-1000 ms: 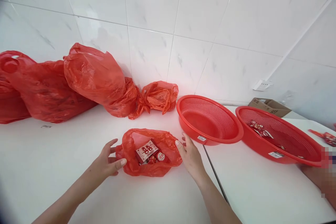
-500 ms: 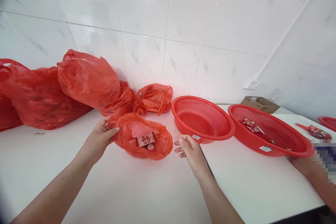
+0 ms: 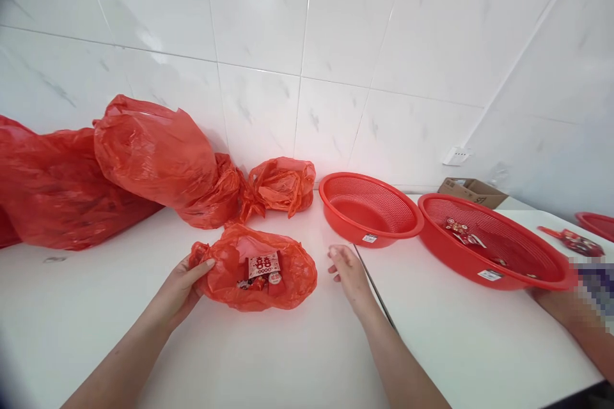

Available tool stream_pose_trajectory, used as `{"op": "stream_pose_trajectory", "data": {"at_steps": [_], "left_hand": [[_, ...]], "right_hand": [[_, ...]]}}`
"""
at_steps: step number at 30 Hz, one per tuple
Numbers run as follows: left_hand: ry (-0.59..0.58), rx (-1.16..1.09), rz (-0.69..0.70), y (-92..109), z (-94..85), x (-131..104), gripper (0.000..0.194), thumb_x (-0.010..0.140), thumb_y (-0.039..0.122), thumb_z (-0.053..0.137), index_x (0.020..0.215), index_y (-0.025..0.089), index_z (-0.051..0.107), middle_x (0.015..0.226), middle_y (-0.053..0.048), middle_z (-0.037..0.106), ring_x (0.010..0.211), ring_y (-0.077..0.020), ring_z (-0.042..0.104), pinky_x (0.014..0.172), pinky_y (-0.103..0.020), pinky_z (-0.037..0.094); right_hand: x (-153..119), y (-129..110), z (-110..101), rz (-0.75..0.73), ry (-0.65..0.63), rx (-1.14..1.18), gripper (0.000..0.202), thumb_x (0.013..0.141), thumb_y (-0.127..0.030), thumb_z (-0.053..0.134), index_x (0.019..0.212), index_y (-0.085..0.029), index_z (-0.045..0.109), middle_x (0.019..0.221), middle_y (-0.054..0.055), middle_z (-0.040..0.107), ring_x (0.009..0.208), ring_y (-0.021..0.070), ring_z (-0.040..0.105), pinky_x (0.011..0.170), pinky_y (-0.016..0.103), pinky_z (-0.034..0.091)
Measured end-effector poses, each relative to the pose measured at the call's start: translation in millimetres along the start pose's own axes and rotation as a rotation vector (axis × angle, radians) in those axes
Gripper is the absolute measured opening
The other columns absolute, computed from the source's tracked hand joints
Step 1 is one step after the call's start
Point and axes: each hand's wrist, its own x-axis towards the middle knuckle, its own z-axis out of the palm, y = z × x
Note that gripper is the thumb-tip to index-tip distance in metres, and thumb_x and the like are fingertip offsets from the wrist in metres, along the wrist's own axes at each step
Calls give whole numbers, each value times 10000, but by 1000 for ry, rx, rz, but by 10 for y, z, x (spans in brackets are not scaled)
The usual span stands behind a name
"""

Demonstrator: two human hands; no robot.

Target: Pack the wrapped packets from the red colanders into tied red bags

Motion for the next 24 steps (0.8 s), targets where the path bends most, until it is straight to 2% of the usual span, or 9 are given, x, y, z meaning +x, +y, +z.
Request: {"op": "stream_pose_trajectory", "data": {"at_steps": [3,6,9,11,13,15,19,21,24], "left_hand": [[-31,1,15,8,12,-62,427,707,346,731,1086,229,574,1077,-65,679,904,-215,671,746,-308,546],[-100,68,-29,42,64,-105,539,733,375,704,1223,270,507,1174,-83,639,962,-240,656,755,-349,551],[-163,118,-56,147,132,-51,501,731,353,707,1187,234,537,1123,-96,654,932,-239,658,744,-363,554],[-143,93,38,287,185,28,406,725,320,712,1093,209,581,1046,-73,669,867,-206,661,718,-335,555],[-73,53,186,472,241,96,317,724,294,710,1008,201,605,971,-40,670,802,-165,648,687,-296,551],[-26,44,279,653,294,119,253,729,293,701,947,192,620,920,-25,663,774,-142,630,671,-271,542],[26,113,297,834,358,43,242,704,341,720,854,174,629,826,-15,654,728,-137,608,652,-271,527],[69,157,300,830,364,-7,261,666,356,747,796,170,618,770,-4,645,684,-133,598,639,-274,516],[97,207,285,796,357,-70,281,637,372,761,736,168,594,717,6,632,632,-130,582,607,-269,495]], "right_hand": [[-96,-34,241,-105,-145,-50,449,826,-548,477,1146,-241,548,1104,68,603,857,190,605,698,309,483],[-120,-56,434,-74,-221,-31,568,746,-467,626,1254,-261,476,1123,62,610,940,210,603,762,325,485],[-68,-152,503,44,-321,73,422,685,-375,681,1056,-201,580,946,53,662,838,213,624,704,322,490],[-22,-279,449,79,-274,200,296,673,-354,684,895,-181,594,796,29,653,712,184,613,627,292,473],[9,-435,328,42,-188,351,275,675,-351,696,869,-192,584,721,-7,619,612,134,568,543,240,424],[13,-582,180,18,-175,432,271,689,-355,707,877,-207,581,677,-32,583,550,97,517,492,208,374],[-19,-753,-46,105,-297,394,273,673,-368,737,811,-196,575,667,-22,588,557,99,533,513,215,402],[-24,-784,-106,105,-317,425,290,653,-366,752,814,-203,575,713,-15,614,588,104,553,534,219,422],[-15,-811,-171,131,-309,418,310,603,-328,786,798,-194,585,709,-18,602,564,83,525,488,190,385]]}}
